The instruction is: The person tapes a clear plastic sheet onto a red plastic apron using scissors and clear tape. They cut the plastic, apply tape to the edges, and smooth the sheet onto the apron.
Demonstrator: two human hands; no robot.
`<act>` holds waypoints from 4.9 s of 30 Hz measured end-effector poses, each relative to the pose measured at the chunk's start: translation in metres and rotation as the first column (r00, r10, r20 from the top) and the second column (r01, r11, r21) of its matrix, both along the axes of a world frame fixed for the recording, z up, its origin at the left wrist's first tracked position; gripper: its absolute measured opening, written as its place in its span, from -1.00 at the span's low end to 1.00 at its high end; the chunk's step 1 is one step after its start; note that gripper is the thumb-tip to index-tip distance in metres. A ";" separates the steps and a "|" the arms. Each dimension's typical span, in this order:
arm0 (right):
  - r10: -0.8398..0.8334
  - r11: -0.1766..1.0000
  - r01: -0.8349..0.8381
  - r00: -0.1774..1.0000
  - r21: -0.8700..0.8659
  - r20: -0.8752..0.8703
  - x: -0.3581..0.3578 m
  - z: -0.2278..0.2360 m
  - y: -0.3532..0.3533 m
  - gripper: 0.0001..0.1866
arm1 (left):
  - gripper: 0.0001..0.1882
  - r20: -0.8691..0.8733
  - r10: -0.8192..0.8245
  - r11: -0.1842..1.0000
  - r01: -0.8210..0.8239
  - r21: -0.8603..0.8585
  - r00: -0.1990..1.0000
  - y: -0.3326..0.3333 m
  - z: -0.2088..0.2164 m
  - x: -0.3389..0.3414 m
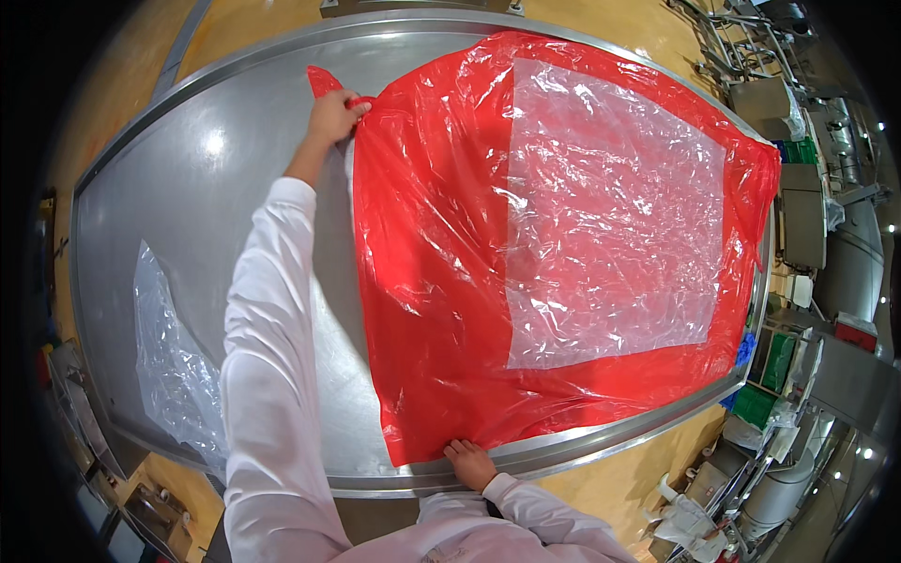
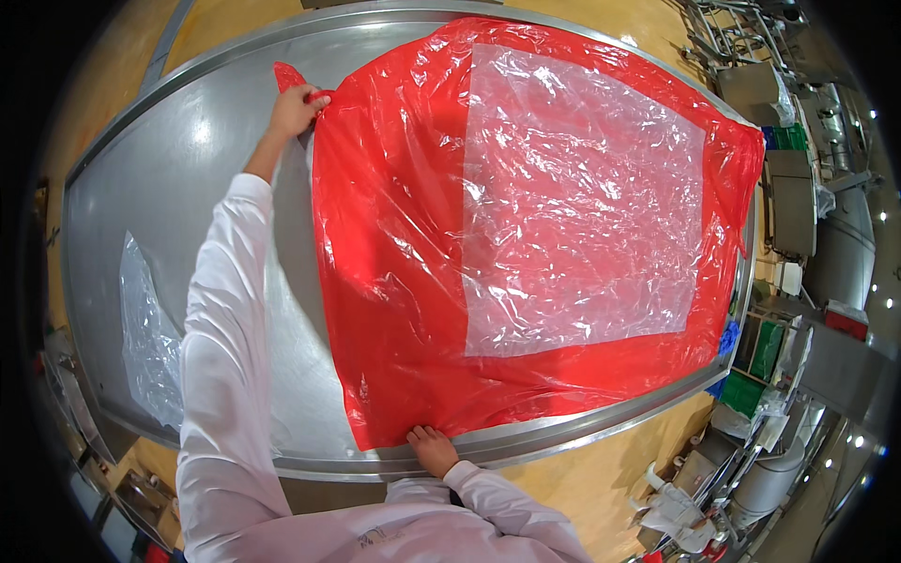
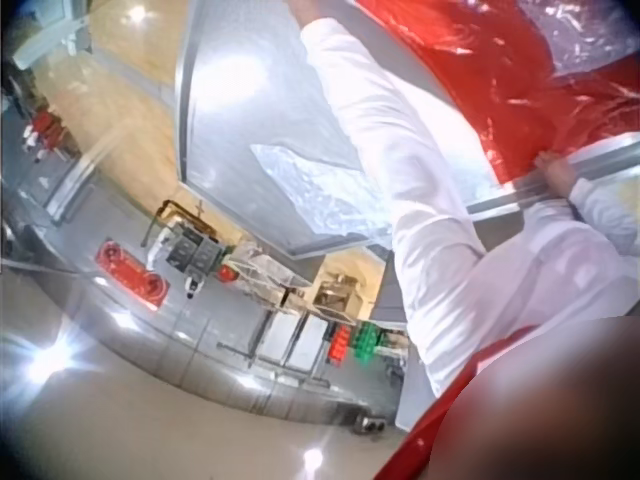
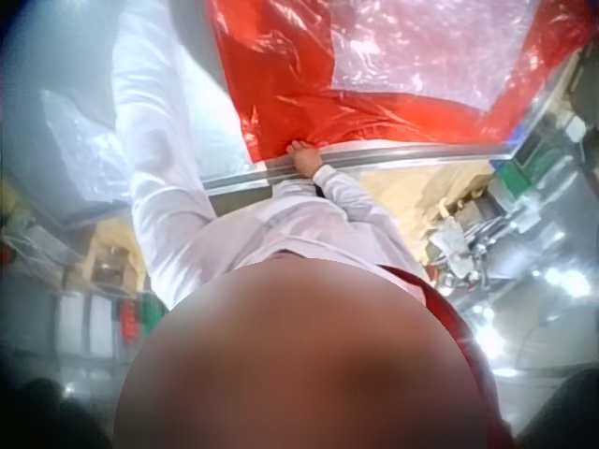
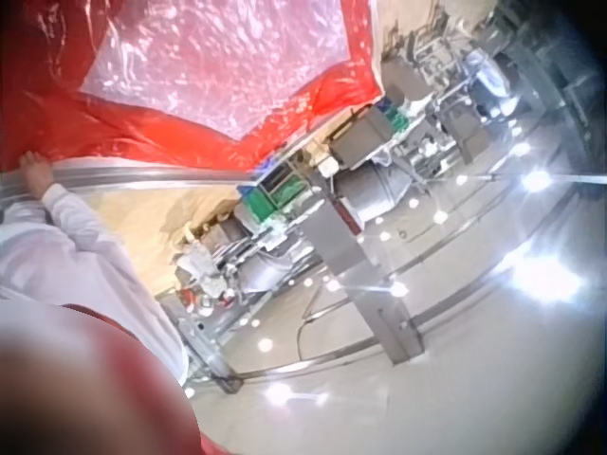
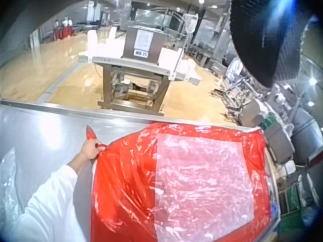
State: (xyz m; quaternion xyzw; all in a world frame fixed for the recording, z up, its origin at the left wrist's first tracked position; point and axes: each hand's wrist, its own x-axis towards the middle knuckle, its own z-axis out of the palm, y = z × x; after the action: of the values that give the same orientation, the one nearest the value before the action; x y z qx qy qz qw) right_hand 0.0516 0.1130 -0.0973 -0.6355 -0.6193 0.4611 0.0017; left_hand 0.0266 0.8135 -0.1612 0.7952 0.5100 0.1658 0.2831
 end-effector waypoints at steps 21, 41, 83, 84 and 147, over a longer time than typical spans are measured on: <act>-0.040 0.993 0.017 0.981 -0.118 -0.192 -0.008 -0.012 -0.014 -0.69 | -0.59 0.301 0.362 0.447 -0.448 0.774 0.882 0.032 0.114 -0.089; -0.599 0.785 0.619 0.769 0.026 -0.225 0.113 0.047 0.007 -0.77 | -0.31 -0.523 -0.075 0.751 0.393 0.531 0.849 0.029 -0.072 -0.044; 0.181 0.937 -0.260 0.932 0.231 0.314 0.617 0.017 -0.275 -0.92 | -0.67 -0.593 -0.409 0.910 0.352 -0.217 0.693 -0.709 0.082 -0.077; 0.192 0.938 -0.261 0.940 0.228 0.283 0.620 0.012 -0.274 -0.90 | -0.70 -0.626 -0.427 0.904 0.322 -0.280 0.653 -0.707 0.084 -0.080; 0.081 0.925 -0.104 0.994 0.367 0.078 0.412 -0.004 -0.203 -0.65 | -0.79 -0.186 -0.611 0.790 0.609 -0.077 0.769 -0.752 0.056 0.076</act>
State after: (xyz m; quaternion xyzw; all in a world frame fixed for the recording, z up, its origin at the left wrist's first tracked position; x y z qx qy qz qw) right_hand 0.4639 -0.0897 -0.1014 -0.6076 -0.7242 0.3160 0.0806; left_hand 0.1022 0.0615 -0.1054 0.9282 0.2515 -0.0193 0.2734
